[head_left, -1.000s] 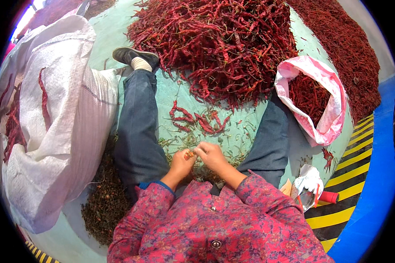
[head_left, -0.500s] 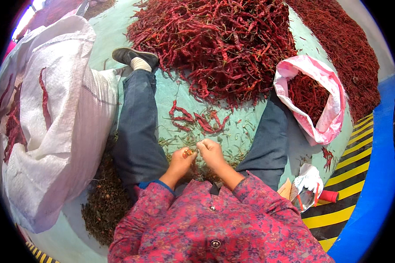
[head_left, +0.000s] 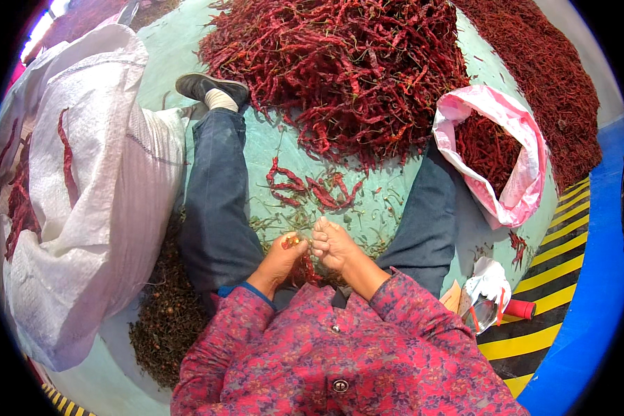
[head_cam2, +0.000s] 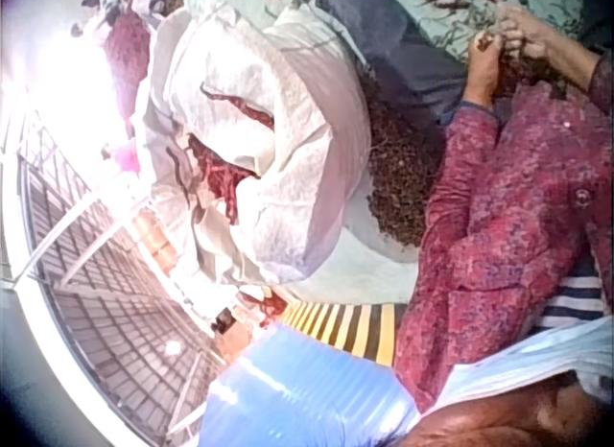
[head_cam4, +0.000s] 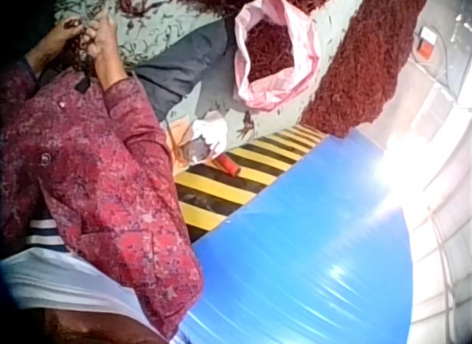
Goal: The person sits on the floor and repeatedly picks up dried red chilies, removes the stems by hand, and drops the de-stemmed chilies into a nearby bag. The stems are discarded onto the floor beside them.
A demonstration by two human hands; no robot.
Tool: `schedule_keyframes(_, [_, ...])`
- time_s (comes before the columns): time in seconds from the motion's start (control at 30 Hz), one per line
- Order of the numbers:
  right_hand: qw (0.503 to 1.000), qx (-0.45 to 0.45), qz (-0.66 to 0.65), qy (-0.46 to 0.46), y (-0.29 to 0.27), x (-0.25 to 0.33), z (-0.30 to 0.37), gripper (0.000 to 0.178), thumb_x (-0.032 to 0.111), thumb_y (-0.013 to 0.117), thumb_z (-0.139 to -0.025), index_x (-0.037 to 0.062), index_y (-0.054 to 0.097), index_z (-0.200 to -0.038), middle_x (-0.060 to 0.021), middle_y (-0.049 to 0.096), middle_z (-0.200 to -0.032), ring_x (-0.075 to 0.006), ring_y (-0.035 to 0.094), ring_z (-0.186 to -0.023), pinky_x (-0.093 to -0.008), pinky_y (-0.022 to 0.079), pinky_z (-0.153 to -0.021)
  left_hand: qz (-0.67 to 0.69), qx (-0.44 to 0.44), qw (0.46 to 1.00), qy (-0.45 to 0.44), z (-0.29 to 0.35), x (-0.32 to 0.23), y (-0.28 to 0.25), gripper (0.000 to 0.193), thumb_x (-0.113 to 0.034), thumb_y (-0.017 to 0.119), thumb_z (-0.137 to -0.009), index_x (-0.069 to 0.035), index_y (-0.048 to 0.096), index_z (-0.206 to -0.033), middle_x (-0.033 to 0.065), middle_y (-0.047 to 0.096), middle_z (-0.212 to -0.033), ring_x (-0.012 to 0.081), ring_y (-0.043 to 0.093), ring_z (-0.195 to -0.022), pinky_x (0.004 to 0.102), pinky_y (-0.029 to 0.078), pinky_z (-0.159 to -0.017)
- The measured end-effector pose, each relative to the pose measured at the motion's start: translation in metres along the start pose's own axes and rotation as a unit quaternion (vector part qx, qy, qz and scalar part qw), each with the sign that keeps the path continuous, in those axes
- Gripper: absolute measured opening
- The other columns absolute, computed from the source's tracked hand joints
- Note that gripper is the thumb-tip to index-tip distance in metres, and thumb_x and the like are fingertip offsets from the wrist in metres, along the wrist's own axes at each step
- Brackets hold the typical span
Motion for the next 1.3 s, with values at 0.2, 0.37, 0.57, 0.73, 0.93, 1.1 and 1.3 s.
schedule_keyframes(0.2, [0.841,-0.001,0.497,-0.214,0.026,0.054,0.015,0.016,0.017,0.050,-0.078,0.0015,0.052,-0.080,-0.0051,0.051,-0.065,-0.0143,0.049,-0.058,-0.0284,0.041,-0.053,-0.077,0.013,0.997,-0.021,-0.003,0.008,-0.005,0.007,-0.008,0.053,-0.076,-0.003,0.051,-0.080,-0.0026,0.049,-0.067,0.0051,0.044,-0.059,0.0199,0.036,-0.052])
schedule_keyframes(0.37, [0.638,0.093,0.733,-0.217,0.064,0.039,0.023,0.021,0.014,0.054,-0.073,0.0015,0.056,-0.091,-0.0121,0.056,-0.083,-0.0224,0.054,-0.076,-0.0299,0.042,-0.069,-0.204,0.028,0.978,0.017,-0.004,0.009,-0.003,0.005,-0.007,0.052,-0.075,-0.002,0.052,-0.076,-0.0005,0.051,-0.066,0.0066,0.046,-0.059,0.0213,0.037,-0.052])
schedule_keyframes(0.57, [0.588,0.116,0.764,-0.239,0.078,0.038,0.024,0.019,0.012,0.052,-0.068,0.0016,0.057,-0.083,-0.0162,0.055,-0.075,-0.0321,0.053,-0.071,-0.0370,0.043,-0.062,-0.217,0.019,0.976,0.017,-0.004,0.008,-0.005,0.006,-0.006,0.052,-0.074,-0.001,0.052,-0.073,0.0017,0.053,-0.064,0.0085,0.047,-0.056,0.0236,0.038,-0.050])
schedule_keyframes(0.73, [0.547,0.129,0.798,-0.216,0.075,0.027,0.019,0.016,0.009,0.051,-0.064,0.0009,0.056,-0.078,-0.0170,0.055,-0.070,-0.0329,0.053,-0.065,-0.0379,0.042,-0.058,-0.420,0.038,0.902,0.097,0.000,-0.015,0.009,0.011,-0.009,0.054,-0.074,0.000,0.051,-0.069,0.0056,0.051,-0.059,0.0089,0.046,-0.054,0.0256,0.037,-0.048])
schedule_keyframes(0.93, [0.706,0.039,0.688,-0.162,0.034,0.038,0.010,0.019,0.004,0.045,-0.064,0.0011,0.057,-0.079,-0.0133,0.054,-0.063,-0.0190,0.054,-0.060,-0.0305,0.042,-0.055,-0.432,0.080,0.867,0.235,0.009,-0.018,0.028,0.014,-0.011,0.056,-0.074,0.000,0.050,-0.068,0.0033,0.046,-0.053,0.0071,0.041,-0.052,0.0250,0.035,-0.047])
schedule_keyframes(1.1, [0.816,0.021,0.558,-0.147,0.014,0.039,0.010,0.022,0.005,0.044,-0.070,-0.0004,0.058,-0.086,-0.0050,0.056,-0.070,-0.0102,0.051,-0.068,-0.0253,0.042,-0.062,-0.296,0.044,0.953,0.054,-0.001,-0.008,0.008,0.011,-0.012,0.054,-0.076,-0.002,0.052,-0.073,-0.0021,0.048,-0.061,0.0049,0.041,-0.055,0.0219,0.035,-0.049])
schedule_keyframes(1.3, [0.841,0.025,0.535,-0.073,0.015,0.033,0.018,0.025,0.014,0.050,-0.078,-0.0023,0.053,-0.097,-0.0067,0.056,-0.089,-0.0136,0.051,-0.083,-0.0271,0.042,-0.073,-0.186,0.024,0.982,-0.020,-0.004,0.009,-0.003,0.009,-0.012,0.053,-0.078,-0.003,0.052,-0.077,-0.0029,0.048,-0.062,0.0047,0.042,-0.055,0.0204,0.034,-0.049])
Point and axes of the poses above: each hand's wrist, its own z-axis away from the middle knuckle, its own y-axis out of the palm, x = y × z, the point moved 10 cm from there along -z, towards the middle knuckle
